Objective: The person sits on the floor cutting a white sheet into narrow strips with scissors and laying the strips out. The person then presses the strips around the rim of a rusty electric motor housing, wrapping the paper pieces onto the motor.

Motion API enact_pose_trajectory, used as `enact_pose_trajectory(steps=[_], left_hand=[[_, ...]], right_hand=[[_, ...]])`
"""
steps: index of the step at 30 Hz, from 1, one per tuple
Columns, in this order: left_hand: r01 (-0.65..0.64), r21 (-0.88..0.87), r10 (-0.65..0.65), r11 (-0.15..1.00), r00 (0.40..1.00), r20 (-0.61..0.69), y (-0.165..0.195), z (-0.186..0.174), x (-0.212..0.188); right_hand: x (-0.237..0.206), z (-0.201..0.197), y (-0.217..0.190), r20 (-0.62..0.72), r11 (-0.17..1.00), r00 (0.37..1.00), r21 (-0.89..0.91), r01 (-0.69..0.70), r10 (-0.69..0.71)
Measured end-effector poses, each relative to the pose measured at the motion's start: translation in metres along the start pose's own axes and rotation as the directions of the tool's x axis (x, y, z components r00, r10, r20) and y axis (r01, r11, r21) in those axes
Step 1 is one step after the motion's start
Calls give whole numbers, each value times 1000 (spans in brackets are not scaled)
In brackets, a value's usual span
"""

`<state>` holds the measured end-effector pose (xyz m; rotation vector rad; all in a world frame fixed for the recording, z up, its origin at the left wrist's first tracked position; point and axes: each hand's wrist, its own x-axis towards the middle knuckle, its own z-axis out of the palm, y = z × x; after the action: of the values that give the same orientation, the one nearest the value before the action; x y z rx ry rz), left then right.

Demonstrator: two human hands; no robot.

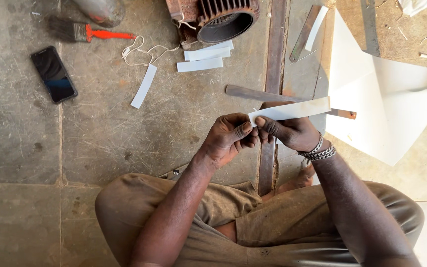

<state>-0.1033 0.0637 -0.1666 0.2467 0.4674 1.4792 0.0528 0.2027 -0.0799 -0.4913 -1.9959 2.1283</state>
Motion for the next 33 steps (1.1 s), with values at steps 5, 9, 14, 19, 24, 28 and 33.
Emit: enact_pose_trajectory(steps=[5,9,14,19,24,28,33], left_hand=[[6,52,-6,999,1000,-14,2,0,0],[-75,227,82,971,996,-25,6,2,-1],[-152,484,193,862,980,-36,16,2,0],[-161,562,251,811,964,-87,18,5,-1],[-194,588,292,786,953,-76,18,9,-1],[-233,566,317,791,947,-54,19,11,-1],[-232,575,339,785,937,-85,13,15,-3]], right_hand=[[-1,0,-3,34,998,999,-41,38,-37],[0,3,-7,-5,974,998,-218,64,-66],[0,20,-3,-122,943,987,-329,54,-100],[3,26,-2,-161,923,984,-385,9,-76],[6,29,-3,-175,960,984,-282,-9,-42],[6,33,-5,-162,977,985,-210,19,-54],[6,38,-8,-198,995,980,-94,-42,23]])
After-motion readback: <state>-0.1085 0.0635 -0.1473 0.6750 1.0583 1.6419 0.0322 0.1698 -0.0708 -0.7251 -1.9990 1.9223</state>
